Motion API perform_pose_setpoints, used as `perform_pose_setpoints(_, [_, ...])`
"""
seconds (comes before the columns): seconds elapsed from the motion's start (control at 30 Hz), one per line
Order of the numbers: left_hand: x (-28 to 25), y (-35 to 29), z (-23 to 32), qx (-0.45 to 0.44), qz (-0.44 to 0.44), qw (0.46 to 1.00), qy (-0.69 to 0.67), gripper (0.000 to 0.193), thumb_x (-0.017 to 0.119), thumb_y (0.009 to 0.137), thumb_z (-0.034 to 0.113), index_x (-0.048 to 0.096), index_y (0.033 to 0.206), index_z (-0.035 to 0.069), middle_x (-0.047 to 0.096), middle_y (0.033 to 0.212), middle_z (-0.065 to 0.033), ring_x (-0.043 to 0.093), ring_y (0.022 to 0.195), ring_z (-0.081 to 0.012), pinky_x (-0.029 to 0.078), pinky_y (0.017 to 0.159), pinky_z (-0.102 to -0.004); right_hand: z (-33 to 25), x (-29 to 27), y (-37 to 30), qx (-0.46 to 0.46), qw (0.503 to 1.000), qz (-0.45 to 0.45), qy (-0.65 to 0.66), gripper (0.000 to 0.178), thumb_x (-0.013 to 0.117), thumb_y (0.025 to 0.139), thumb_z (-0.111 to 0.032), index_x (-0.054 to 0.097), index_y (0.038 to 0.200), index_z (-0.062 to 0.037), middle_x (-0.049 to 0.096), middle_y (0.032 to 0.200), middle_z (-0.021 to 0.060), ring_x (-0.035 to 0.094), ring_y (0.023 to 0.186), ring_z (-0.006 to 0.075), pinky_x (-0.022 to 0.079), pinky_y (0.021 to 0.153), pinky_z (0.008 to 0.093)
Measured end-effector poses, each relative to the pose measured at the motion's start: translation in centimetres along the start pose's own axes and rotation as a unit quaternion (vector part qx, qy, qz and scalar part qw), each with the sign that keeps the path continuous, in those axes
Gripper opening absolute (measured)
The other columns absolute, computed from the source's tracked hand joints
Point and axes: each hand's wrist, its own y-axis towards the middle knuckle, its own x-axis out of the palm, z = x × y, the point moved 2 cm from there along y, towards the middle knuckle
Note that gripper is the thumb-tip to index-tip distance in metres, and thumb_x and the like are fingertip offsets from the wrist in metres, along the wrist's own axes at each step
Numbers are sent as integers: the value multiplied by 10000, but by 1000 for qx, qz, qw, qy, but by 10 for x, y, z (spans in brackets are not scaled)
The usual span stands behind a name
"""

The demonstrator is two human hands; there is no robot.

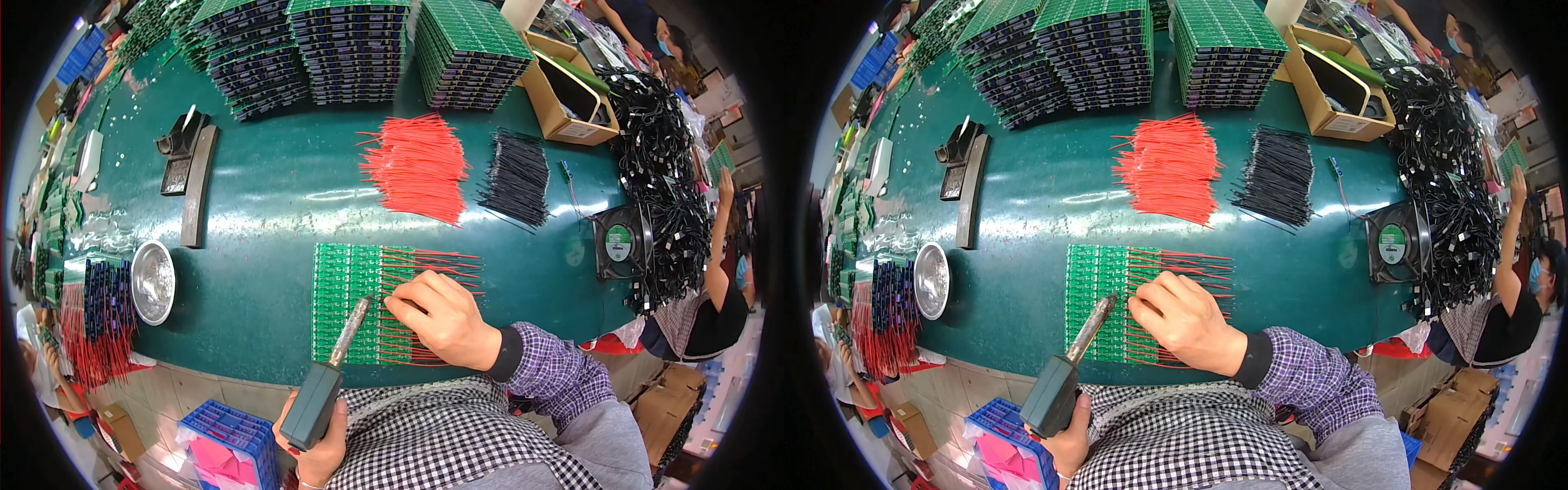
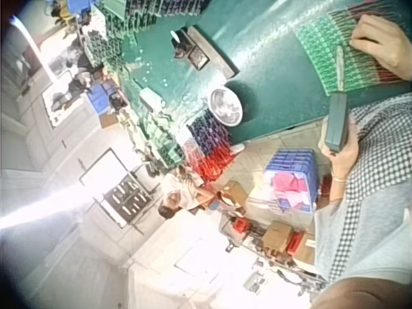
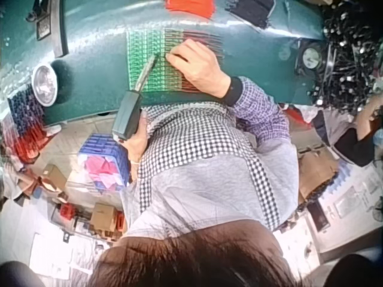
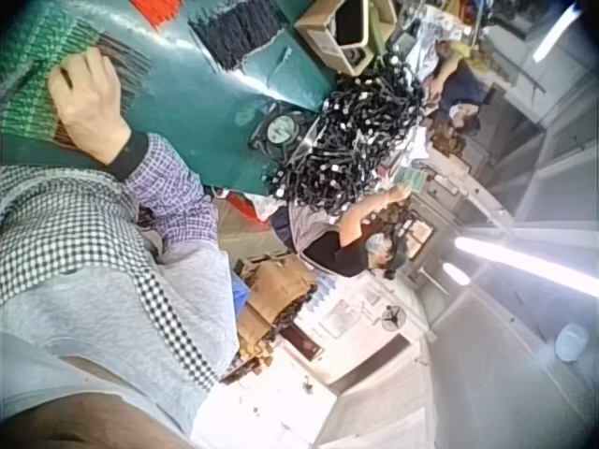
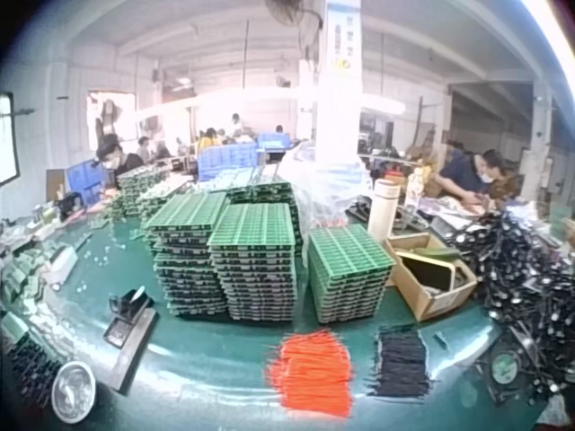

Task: The person holds red wires in place on a circuit board panel and solders them using a soldering iron, picks up additional wires from a pile to align them on the board, and solders them down.

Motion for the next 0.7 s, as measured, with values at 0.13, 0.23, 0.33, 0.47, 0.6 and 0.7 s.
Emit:
perform_pose_setpoints(0.13, [-4, 5, 11, -11, -27, 999, 19, 236, 809, 747, 29, 721, 958, -30, 676, 825, -135, 653, 653, -266, 521, 611, -353, 1, 1, -1, 3, 1000, -3, 8, 297, 691, 721, -61, 684, 1006, 19, 667, 970, 105, 616, 811, 240, 538, 692, 348])
perform_pose_setpoints(0.23, [-5, 7, 16, -8, -55, 997, 49, 225, 804, 745, 24, 722, 950, -22, 668, 814, -130, 645, 645, -257, 512, 596, -350, 0, 1, -1, 4, 1000, -4, 7, 298, 690, 718, -58, 683, 1005, 20, 666, 970, 105, 617, 813, 242, 539, 691, 346])
perform_pose_setpoints(0.33, [-4, 8, 17, -10, -56, 997, 53, 221, 801, 744, 23, 722, 946, -18, 664, 808, -129, 643, 645, -255, 508, 590, -349, 1, 1, -1, 5, 1000, 2, 15, 296, 687, 720, -56, 682, 1006, 20, 666, 968, 106, 618, 812, 244, 541, 690, 347])
perform_pose_setpoints(0.47, [-1, 7, 13, -12, -43, 998, 35, 212, 797, 741, 17, 720, 935, -21, 660, 801, -128, 638, 636, -256, 502, 582, -347, 0, 1, -1, 3, 1000, -1, 6, 294, 685, 720, -56, 681, 1004, 20, 664, 965, 107, 618, 811, 246, 541, 691, 350])
perform_pose_setpoints(0.6, [-2, 7, 14, 2, -48, 998, 50, 206, 791, 744, 14, 719, 933, -24, 661, 802, -126, 636, 635, -249, 499, 579, -344, 0, 2, -2, 5, 1000, -3, 5, 289, 683, 719, -55, 681, 998, 21, 662, 958, 106, 617, 809, 246, 541, 690, 350])
perform_pose_setpoints(0.7, [-2, 7, 14, -17, -55, 997, 48, 206, 791, 749, 17, 718, 937, -29, 663, 804, -124, 636, 634, -243, 502, 580, -345, 0, 2, -1, 5, 1000, 0, 6, 286, 681, 718, -53, 681, 995, 21, 660, 953, 104, 616, 805, 245, 541, 687, 349])
